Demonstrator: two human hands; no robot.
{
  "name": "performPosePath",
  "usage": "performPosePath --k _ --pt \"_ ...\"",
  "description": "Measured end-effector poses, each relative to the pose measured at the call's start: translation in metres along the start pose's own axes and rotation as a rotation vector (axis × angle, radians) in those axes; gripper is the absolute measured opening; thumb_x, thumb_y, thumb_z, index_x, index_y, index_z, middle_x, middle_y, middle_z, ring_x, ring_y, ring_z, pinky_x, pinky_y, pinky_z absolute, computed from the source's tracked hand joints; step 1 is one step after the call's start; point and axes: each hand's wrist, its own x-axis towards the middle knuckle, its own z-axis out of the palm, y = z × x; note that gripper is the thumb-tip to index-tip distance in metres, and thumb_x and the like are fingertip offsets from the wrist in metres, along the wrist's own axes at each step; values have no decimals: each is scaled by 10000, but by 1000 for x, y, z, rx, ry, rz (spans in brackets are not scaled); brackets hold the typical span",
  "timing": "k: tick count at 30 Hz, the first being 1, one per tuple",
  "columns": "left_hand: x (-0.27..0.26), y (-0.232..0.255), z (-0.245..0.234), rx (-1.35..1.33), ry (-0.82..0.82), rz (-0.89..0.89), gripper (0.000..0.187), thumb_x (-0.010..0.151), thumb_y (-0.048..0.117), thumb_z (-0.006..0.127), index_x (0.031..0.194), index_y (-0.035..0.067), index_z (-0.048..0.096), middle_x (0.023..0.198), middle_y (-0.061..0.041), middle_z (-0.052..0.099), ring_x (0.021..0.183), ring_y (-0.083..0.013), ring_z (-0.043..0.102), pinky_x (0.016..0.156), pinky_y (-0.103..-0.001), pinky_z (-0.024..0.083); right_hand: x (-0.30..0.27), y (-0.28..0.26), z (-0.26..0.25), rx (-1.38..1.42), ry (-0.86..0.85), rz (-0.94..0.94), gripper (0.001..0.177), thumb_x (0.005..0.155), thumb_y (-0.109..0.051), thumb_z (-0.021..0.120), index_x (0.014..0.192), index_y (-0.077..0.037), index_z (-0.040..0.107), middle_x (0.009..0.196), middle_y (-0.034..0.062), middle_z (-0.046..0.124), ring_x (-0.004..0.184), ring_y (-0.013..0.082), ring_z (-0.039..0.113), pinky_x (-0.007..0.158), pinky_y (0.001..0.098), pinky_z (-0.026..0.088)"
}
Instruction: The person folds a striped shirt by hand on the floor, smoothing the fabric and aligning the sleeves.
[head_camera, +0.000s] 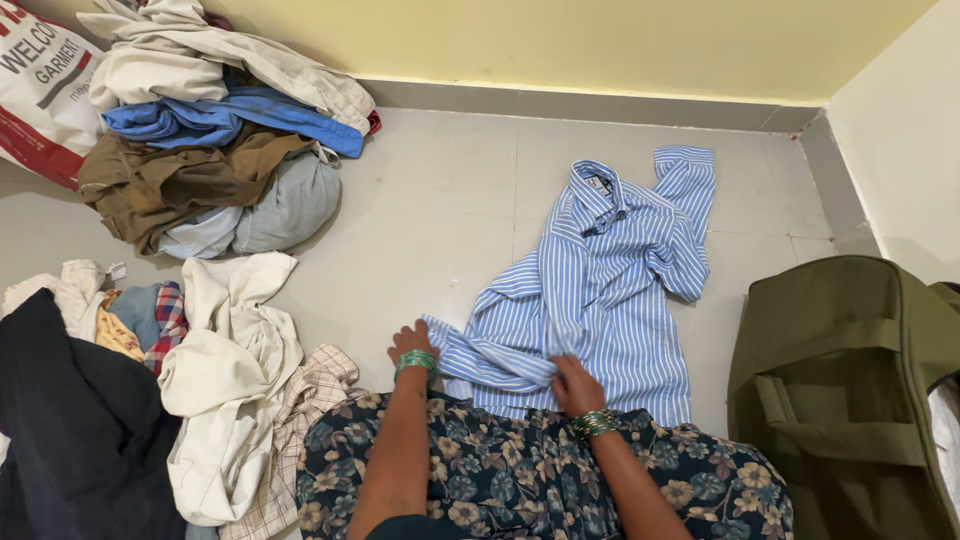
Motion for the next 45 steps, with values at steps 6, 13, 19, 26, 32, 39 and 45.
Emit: performPosePath --k 6,13,19,26,32,39,45 --pt "-23 25 13 -14 -65 109 827 811 417 840 1485 275 383 1463 -114 423 1330 -364 504 986 -519 526 5 13 -15 56 296 272 262 894 -135 631 1143 -187 692 1119 99 655 858 339 690 759 461 542" --pt "-54 51 30 -113 -55 111 1048 760 393 887 1549 210 222 1423 -156 412 1287 -373 524 949 -518 560 1 14 -21 63 504 205 384 819 -36 598 1170 -164 689 1249 98 639 911 358 685 742 466 542" --pt "-65 53 42 -208 -40 78 932 765 390 900 1464 176 322 1377 -169 466 1286 -406 531 949 -506 567 -8 -30 -47 107 334 233 458 841 5 569 1244 -184 673 1429 12 580 650 238 682 579 386 529" --pt "-75 61 48 -359 -28 140 863 803 149 780 1528 300 337 1387 -146 484 1116 -413 668 912 -496 587 -25 -40 -32 137 358 -79 425 844 -15 615 1227 -186 685 1333 2 656 706 192 719 579 328 557" --pt "-94 60 47 -623 75 369 623 732 103 740 1326 212 584 1086 -46 758 1000 -239 731 875 -393 587 -33 -62 -28 152 290 -159 315 892 -61 649 1188 -161 692 1249 37 708 815 225 729 675 338 589" --pt "-158 69 45 -918 197 513 278 753 142 707 1029 119 729 952 -48 782 825 -221 757 752 -378 608 -39 -82 -30 179 346 -361 229 897 -97 685 1123 -74 710 1150 91 727 1076 297 661 907 412 529" --pt "-170 73 28 -917 405 499 200 803 232 801 741 55 733 696 -98 718 649 -219 676 624 -349 537 -39 -70 -16 94 221 -404 206 896 -161 682 1084 -96 733 1055 69 731 1057 265 634 903 430 448"
